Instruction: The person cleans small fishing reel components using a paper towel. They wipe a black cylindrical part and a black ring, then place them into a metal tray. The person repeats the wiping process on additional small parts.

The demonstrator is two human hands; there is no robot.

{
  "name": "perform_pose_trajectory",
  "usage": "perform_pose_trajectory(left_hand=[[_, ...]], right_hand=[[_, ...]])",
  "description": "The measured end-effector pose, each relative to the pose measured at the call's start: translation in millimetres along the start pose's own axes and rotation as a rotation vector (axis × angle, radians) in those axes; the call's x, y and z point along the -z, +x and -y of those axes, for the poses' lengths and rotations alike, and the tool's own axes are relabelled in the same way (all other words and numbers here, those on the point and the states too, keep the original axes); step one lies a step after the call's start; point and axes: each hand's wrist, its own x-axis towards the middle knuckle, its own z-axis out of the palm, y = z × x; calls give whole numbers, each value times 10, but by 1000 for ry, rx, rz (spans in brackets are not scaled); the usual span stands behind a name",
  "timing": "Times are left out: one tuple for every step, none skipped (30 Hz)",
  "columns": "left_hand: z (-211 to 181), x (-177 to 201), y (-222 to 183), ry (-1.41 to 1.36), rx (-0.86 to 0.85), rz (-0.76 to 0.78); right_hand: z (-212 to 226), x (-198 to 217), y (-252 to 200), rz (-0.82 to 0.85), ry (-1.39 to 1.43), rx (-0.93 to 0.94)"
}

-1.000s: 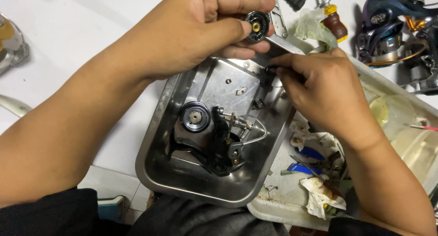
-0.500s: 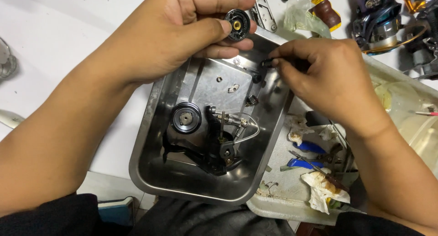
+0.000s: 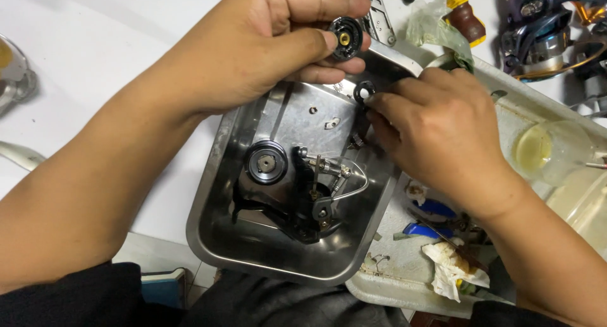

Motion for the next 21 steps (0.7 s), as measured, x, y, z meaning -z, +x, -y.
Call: perform_pose_trajectory(left_hand=[[16,-3,8,3,0,-3],[24,4,13,-11,-1,7],[28,11,16,-24,-2,17],[19,10,13,-16,-7,10],[8,10,11,-27,17,0],[4,3,12,-41,42,-7],[-1,6,12,-36,38,-12],[-1,3,15,-38,48,-14],[1,-1,22,-40,57,-16],[-8,-1,22,-39,57,-15],[-14,-1,22,-33,58,-14],[-14,-6,21,-30,59,-13],[-8,-6,17,-30,59,-11],[-5,-3,13,-38,58,-9],[-2,0,9,-46,57,-7],[2,1,13,-47,57,-7],[5,2,17,-55,63,-4],[8,2,23,-63,68,-1],[9,2,20,-64,69,-1],[8,3,21,-57,65,-3],[5,2,23,-51,62,-4]], right_hand=[[1,-27,-12,-3,1,2],[2,-57,-11,-9,-30,11],[4,-84,-8,-14,-62,21],[5,-86,0,-24,-62,26],[6,-89,8,-13,-61,22],[7,-87,6,2,-62,17],[6,-95,15,-5,-62,20],[7,-101,13,-11,-85,24],[6,-110,9,-18,-108,28],[5,-110,15,-19,-109,27],[3,-112,19,-12,-96,26],[3,-113,16,-4,-83,26],[1,-104,13,-3,-83,25],[-2,-94,13,3,-37,15],[-5,-85,15,8,9,5],[-22,-50,18,9,10,5],[-40,-15,22,27,135,-20],[-60,22,26,45,259,-47],[-78,63,36,46,259,-47],[-98,104,46,32,408,-75],[-119,147,56,18,557,-102]])
